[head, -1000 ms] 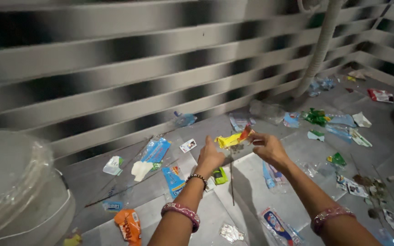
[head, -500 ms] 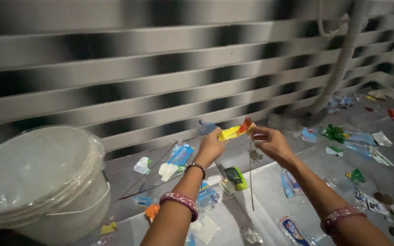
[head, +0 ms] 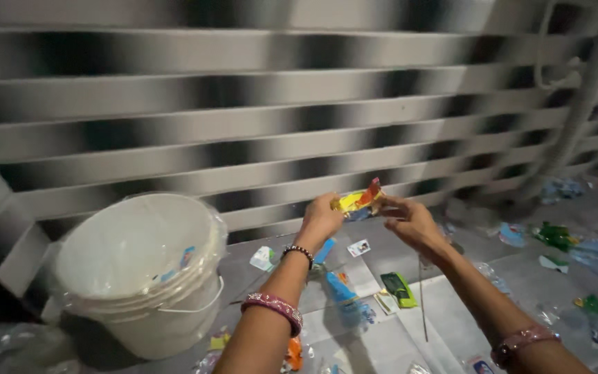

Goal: The person lines a bucket with a plastic bag by hand, then picks up trash and plastic wrappers from the floor.

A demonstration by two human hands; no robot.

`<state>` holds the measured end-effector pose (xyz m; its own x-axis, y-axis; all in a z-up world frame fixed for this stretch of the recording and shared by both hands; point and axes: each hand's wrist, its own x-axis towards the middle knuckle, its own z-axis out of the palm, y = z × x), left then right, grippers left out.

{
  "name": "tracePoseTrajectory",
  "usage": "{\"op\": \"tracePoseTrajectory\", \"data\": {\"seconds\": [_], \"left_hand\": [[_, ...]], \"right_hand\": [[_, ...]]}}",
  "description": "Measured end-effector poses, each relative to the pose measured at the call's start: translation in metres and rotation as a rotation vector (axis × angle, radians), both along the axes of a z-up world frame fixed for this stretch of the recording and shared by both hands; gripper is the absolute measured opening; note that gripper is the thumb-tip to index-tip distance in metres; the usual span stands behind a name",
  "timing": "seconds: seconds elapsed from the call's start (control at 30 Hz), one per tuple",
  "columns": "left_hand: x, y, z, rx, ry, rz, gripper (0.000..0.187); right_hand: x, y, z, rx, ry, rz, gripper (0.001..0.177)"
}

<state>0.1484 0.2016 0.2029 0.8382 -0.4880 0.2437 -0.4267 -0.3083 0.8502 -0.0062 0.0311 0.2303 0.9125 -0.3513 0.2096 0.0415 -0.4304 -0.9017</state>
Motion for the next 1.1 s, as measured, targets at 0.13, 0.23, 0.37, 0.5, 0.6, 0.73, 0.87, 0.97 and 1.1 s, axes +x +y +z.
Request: {"op": "tracePoseTrajectory", "data": {"seconds": [0.13, 0.23, 0.37, 0.5, 0.6, 0.73, 0.87, 0.97, 1.1], "left_hand": [[0.021, 0.034, 0.011, -0.049, -0.078, 0.050, 0.035], [0.032, 0.059, 0.020, -0.031, 0.043, 0.105, 0.039], [0.052, 0.095, 0.027, -0.066, -0.078, 0.126, 0.040], [0.075, 0.129, 0.033, -0.076, -0.113, 0.185, 0.037], [0.083, 0.161, 0.042, -0.089, -0.065, 0.256, 0.036], [0.096, 0.206, 0.055, -0.078, 0.005, 0.381, 0.036], [0.117, 0.256, 0.053, -0.061, -0.050, 0.450, 0.036], [0.124, 0.290, 0.056, -0.022, -0.020, 0.513, 0.034], [0.118, 0.327, 0.061, -0.065, 0.151, 0.557, 0.032]], "right_hand": [[0.022, 0.032, 0.013, -0.064, 0.034, -0.016, 0.066], [0.039, 0.058, 0.022, -0.071, 0.014, 0.018, 0.066], [0.063, 0.093, 0.034, -0.115, 0.011, 0.069, 0.065], [0.090, 0.135, 0.047, -0.140, 0.075, 0.038, 0.065], [0.107, 0.166, 0.057, -0.249, -0.050, 0.164, 0.069], [0.130, 0.209, 0.066, -0.257, -0.013, 0.165, 0.065], [0.146, 0.255, 0.069, -0.256, -0.027, 0.231, 0.062], [0.155, 0.283, 0.068, -0.238, -0.038, 0.306, 0.060], [0.169, 0.314, 0.056, -0.290, -0.074, 0.304, 0.056]]}}
